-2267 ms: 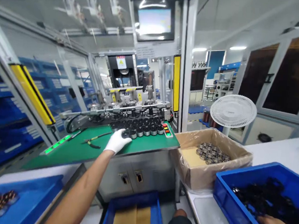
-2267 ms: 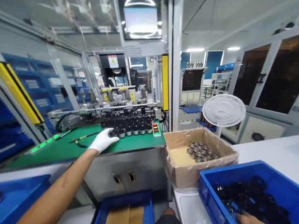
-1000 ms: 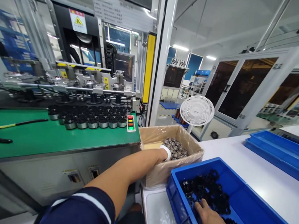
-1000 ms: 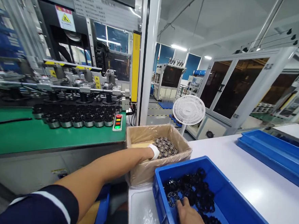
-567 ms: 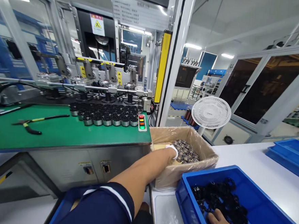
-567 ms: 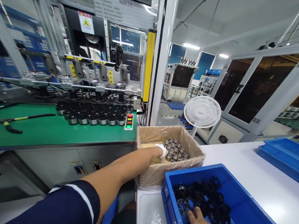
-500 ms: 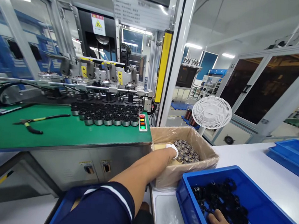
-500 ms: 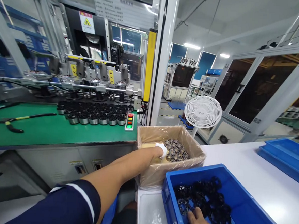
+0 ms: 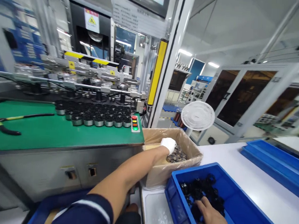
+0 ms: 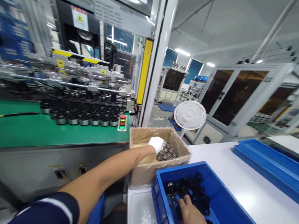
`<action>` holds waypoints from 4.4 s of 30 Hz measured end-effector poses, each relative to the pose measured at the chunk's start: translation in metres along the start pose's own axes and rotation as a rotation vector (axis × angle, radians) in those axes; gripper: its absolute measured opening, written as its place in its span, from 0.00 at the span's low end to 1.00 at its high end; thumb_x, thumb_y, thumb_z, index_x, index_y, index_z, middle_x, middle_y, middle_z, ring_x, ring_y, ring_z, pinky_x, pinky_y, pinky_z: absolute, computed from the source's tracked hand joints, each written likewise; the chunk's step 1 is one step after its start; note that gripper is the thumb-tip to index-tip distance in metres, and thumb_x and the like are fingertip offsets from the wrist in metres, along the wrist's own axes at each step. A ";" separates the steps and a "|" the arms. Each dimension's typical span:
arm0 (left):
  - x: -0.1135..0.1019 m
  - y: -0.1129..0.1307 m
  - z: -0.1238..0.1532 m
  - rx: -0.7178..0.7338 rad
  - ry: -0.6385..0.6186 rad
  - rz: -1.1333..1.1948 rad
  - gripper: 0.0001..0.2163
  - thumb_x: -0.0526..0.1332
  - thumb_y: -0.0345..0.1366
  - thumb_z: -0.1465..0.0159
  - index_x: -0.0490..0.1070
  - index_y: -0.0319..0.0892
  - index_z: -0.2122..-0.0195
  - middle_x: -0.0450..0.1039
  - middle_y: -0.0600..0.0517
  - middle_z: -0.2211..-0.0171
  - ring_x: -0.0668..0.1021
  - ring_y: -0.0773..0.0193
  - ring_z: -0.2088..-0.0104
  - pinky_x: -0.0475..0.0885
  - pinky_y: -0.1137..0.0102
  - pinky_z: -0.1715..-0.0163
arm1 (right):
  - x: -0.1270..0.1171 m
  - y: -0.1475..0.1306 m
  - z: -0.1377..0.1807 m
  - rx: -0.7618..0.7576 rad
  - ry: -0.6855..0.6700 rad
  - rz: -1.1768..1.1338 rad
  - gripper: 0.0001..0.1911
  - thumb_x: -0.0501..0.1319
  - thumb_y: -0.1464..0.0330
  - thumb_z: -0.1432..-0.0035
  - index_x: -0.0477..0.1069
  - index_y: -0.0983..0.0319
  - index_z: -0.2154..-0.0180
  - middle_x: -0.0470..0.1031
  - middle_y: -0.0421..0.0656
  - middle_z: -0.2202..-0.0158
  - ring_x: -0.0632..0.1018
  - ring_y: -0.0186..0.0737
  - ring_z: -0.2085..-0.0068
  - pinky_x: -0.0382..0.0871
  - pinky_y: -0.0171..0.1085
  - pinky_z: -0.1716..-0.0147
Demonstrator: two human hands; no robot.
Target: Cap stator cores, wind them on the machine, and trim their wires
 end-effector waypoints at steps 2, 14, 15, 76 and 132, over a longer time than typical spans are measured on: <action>0.014 0.030 0.001 0.156 -0.147 0.001 0.12 0.59 0.41 0.33 0.74 0.36 0.61 0.76 0.48 0.58 0.78 0.64 0.60 0.75 0.62 0.53 | -0.021 -0.010 0.002 0.040 0.027 -0.007 0.31 0.58 0.81 0.52 0.71 0.66 0.44 0.68 0.59 0.40 0.77 0.50 0.46 0.71 0.40 0.45; -0.044 0.045 0.129 0.493 -0.451 0.151 0.23 0.67 0.34 0.44 0.66 0.41 0.47 0.77 0.48 0.54 0.78 0.60 0.54 0.71 0.63 0.48 | -0.120 -0.063 0.040 -0.198 0.799 -0.226 0.19 0.60 0.77 0.42 0.68 0.65 0.48 0.70 0.51 0.52 0.78 0.44 0.54 0.77 0.41 0.54; -0.046 0.040 0.141 0.445 -0.512 0.245 0.25 0.67 0.35 0.44 0.64 0.42 0.45 0.75 0.47 0.51 0.77 0.60 0.52 0.69 0.63 0.46 | -0.132 -0.076 0.055 -0.263 0.885 -0.254 0.19 0.59 0.76 0.40 0.67 0.64 0.47 0.69 0.51 0.52 0.77 0.43 0.54 0.77 0.41 0.54; 0.057 -0.057 0.225 0.113 -0.686 0.275 0.20 0.68 0.33 0.50 0.71 0.42 0.55 0.77 0.46 0.57 0.78 0.53 0.54 0.72 0.56 0.49 | -0.043 0.077 0.006 0.320 0.098 -0.108 0.13 0.60 0.63 0.35 0.71 0.64 0.52 0.74 0.45 0.54 0.77 0.39 0.56 0.75 0.44 0.56; -0.001 -0.002 0.253 -0.007 -0.785 0.779 0.33 0.73 0.35 0.50 0.59 0.41 0.45 0.72 0.49 0.56 0.76 0.61 0.57 0.72 0.62 0.52 | -0.147 -0.168 0.126 -0.754 0.813 -0.271 0.20 0.61 0.81 0.43 0.67 0.74 0.47 0.72 0.58 0.55 0.73 0.49 0.51 0.75 0.48 0.56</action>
Point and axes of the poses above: each hand's wrist, its own z-axis away from the middle knuckle, its own x-axis out of the palm, y = z × x, the point moved 10 cm from there along -z, towards the middle knuckle
